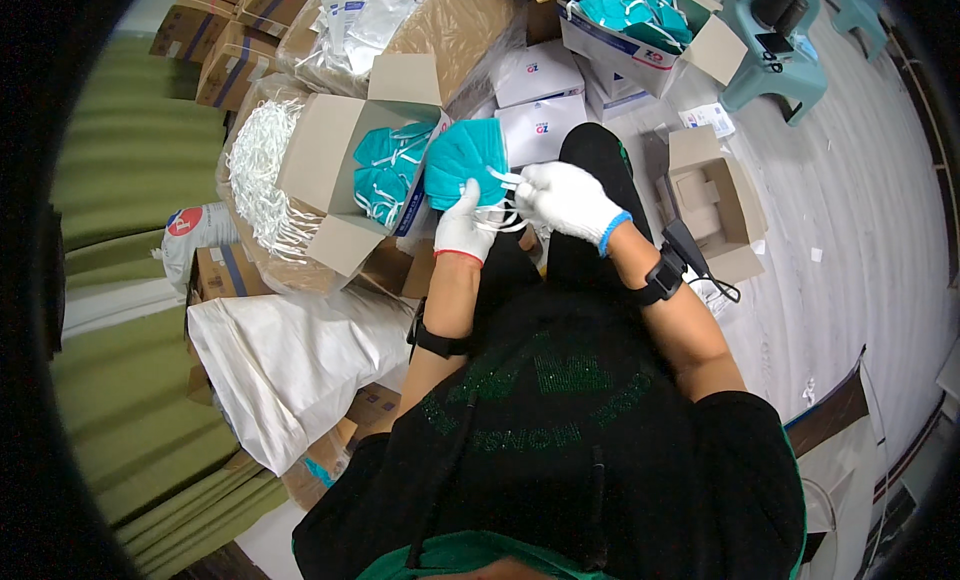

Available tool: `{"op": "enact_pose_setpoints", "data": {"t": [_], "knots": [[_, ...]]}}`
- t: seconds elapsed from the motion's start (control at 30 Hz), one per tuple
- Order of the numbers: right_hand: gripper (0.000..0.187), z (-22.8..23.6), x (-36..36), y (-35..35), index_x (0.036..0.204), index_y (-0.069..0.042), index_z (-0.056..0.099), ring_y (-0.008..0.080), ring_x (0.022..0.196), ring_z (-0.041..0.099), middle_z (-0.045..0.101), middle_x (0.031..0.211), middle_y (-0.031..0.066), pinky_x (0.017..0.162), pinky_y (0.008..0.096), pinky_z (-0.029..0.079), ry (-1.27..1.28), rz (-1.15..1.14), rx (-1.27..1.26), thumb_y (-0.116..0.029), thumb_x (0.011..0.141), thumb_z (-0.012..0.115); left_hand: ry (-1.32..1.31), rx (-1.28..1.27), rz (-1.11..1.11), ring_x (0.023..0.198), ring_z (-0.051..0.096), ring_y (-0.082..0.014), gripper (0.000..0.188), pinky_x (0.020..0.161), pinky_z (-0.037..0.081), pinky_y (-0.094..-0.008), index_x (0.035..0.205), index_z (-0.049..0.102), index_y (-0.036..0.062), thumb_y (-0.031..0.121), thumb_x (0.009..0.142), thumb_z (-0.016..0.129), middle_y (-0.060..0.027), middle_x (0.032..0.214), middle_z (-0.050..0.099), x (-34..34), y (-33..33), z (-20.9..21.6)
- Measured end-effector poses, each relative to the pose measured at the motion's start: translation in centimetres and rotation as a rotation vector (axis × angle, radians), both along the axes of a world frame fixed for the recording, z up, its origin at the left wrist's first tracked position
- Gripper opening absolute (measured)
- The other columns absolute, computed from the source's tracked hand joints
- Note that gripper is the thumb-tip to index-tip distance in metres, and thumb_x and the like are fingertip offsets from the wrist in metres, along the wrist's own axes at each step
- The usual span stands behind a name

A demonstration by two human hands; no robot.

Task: Inspecting and packaging green medical masks into small white boxes.

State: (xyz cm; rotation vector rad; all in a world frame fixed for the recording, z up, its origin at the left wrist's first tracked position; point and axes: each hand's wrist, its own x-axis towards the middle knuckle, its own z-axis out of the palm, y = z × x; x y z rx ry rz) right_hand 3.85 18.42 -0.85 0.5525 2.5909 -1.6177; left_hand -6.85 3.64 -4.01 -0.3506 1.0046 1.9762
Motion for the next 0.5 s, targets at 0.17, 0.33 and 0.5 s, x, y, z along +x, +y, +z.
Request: {"op": "enact_pose_setpoints", "data": {"t": [0.17, 0.33, 0.5], "knots": [[0.019, -1.8, -0.6, -0.3, 0.075, -0.004, 0.061, 0.0113, 0.062, 0.057, 0.061, 0.07, 0.0026, 0.055, 0.0252, 0.044, 0.233, -0.359, -0.668, -0.013, 0.091, 0.054, 0.306, -0.173, 0.142, 0.065, 0.06, -0.0163, 0.013, 0.048, 0.044, -0.0273, 0.102, 0.059, 0.004, 0.013, 0.092, 0.06, -0.0082, 0.089, 0.063, 0.7, 1.4, 0.6], [0.013, -2.9, -1.6, 0.0, 0.091, 0.001, 0.062, 0.0131, 0.061, 0.056, 0.061, 0.073, 0.0071, 0.052, 0.0237, 0.046, 0.298, -0.526, -1.488, -0.008, 0.085, 0.055, -0.113, -0.081, -0.021, 0.044, 0.034, -0.0082, 0.023, 0.039, 0.021, -0.0212, 0.092, 0.056, 0.0126, 0.035, 0.091, 0.059, -0.0024, 0.072, 0.054, 0.4, 2.1, 2.0], [0.015, -4.0, -2.6, 0.1, 0.086, -0.006, 0.052, 0.0152, 0.057, 0.05, 0.052, 0.068, 0.0036, 0.051, 0.0274, 0.044, 0.186, -0.528, -1.621, -0.018, 0.095, 0.049, 0.123, 0.008, -0.201, 0.054, 0.049, -0.0087, 0.024, 0.043, 0.034, -0.0225, 0.1, 0.06, 0.0101, 0.032, 0.093, 0.057, -0.0032, 0.082, 0.062, -1.9, 2.6, 2.5]]}}
